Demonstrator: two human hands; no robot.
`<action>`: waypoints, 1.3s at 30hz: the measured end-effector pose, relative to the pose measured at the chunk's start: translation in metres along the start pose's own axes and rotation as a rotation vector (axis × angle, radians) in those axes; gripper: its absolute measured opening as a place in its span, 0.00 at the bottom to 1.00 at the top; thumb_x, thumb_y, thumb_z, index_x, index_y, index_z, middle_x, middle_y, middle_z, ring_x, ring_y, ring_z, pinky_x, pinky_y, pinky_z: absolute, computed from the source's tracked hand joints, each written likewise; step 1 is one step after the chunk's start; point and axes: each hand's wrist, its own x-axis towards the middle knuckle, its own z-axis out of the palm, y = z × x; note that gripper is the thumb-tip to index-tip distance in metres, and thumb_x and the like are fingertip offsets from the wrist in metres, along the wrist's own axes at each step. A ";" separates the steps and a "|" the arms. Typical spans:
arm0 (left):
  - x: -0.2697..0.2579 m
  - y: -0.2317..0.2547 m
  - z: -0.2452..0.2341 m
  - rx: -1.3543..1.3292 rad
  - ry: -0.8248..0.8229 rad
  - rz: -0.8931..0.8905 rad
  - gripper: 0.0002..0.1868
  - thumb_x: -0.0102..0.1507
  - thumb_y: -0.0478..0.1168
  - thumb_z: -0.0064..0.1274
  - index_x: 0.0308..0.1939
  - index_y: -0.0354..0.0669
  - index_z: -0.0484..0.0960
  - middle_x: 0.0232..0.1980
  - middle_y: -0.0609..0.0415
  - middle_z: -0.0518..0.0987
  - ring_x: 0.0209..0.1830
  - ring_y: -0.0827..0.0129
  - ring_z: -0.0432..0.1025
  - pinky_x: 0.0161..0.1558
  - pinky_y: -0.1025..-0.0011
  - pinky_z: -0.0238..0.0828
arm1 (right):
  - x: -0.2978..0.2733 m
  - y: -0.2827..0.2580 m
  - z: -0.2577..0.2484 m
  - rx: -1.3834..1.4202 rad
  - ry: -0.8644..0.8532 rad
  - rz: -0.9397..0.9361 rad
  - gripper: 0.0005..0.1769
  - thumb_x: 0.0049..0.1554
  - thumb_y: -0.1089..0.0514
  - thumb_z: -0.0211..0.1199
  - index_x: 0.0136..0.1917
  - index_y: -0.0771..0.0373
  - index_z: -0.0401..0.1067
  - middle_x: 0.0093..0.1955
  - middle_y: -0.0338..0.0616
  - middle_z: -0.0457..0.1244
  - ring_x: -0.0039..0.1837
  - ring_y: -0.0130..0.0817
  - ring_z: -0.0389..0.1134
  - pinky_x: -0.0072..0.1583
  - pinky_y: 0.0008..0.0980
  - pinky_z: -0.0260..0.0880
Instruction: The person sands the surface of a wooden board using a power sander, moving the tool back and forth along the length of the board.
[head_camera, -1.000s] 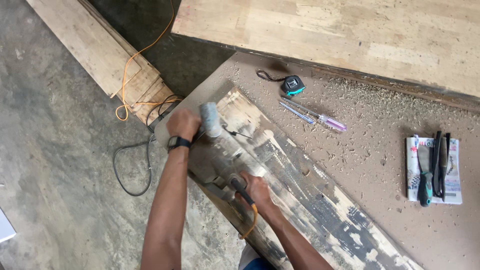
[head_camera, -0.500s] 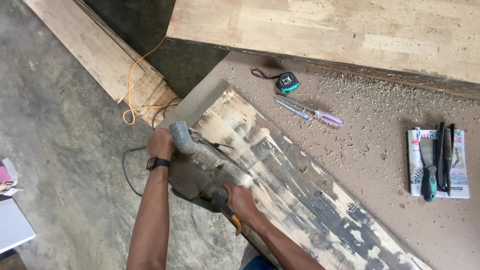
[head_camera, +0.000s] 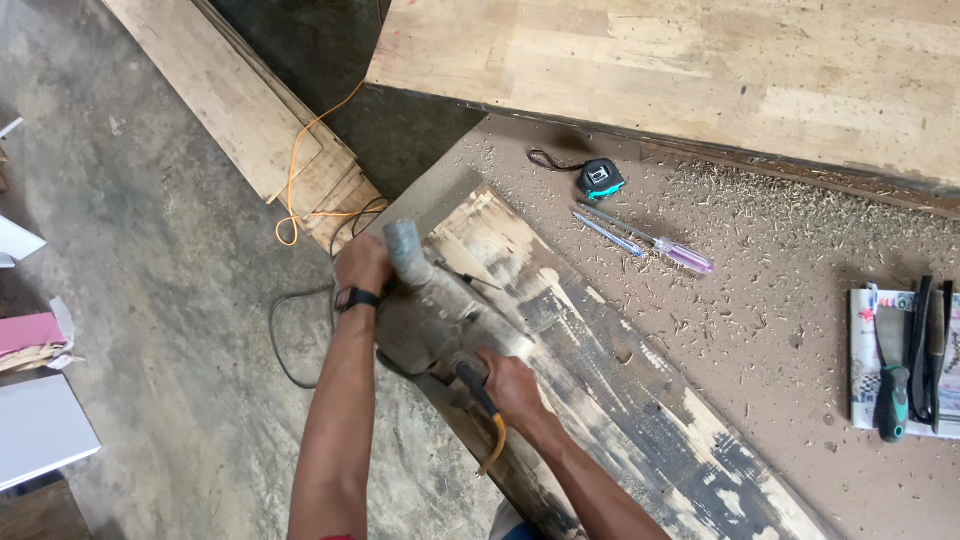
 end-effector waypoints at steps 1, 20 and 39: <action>0.002 0.006 0.001 -0.001 -0.003 -0.003 0.22 0.62 0.44 0.40 0.39 0.34 0.88 0.39 0.34 0.84 0.49 0.37 0.79 0.49 0.47 0.76 | 0.002 0.000 -0.004 -0.002 -0.003 0.002 0.25 0.59 0.55 0.48 0.67 0.41 0.72 0.53 0.63 0.70 0.59 0.67 0.70 0.63 0.59 0.71; 0.061 0.154 0.033 -0.156 0.082 0.300 0.15 0.54 0.40 0.46 0.24 0.36 0.87 0.25 0.38 0.82 0.33 0.40 0.81 0.31 0.51 0.76 | 0.071 0.092 -0.064 0.101 0.333 0.046 0.19 0.40 0.57 0.71 0.47 0.49 0.76 0.39 0.52 0.72 0.49 0.58 0.75 0.50 0.56 0.74; 0.006 0.125 0.005 -0.255 0.025 0.315 0.21 0.61 0.43 0.40 0.33 0.28 0.86 0.36 0.32 0.84 0.44 0.28 0.77 0.50 0.40 0.76 | 0.043 0.087 -0.036 0.150 0.294 0.055 0.18 0.39 0.60 0.70 0.46 0.53 0.78 0.39 0.53 0.72 0.49 0.57 0.75 0.54 0.51 0.75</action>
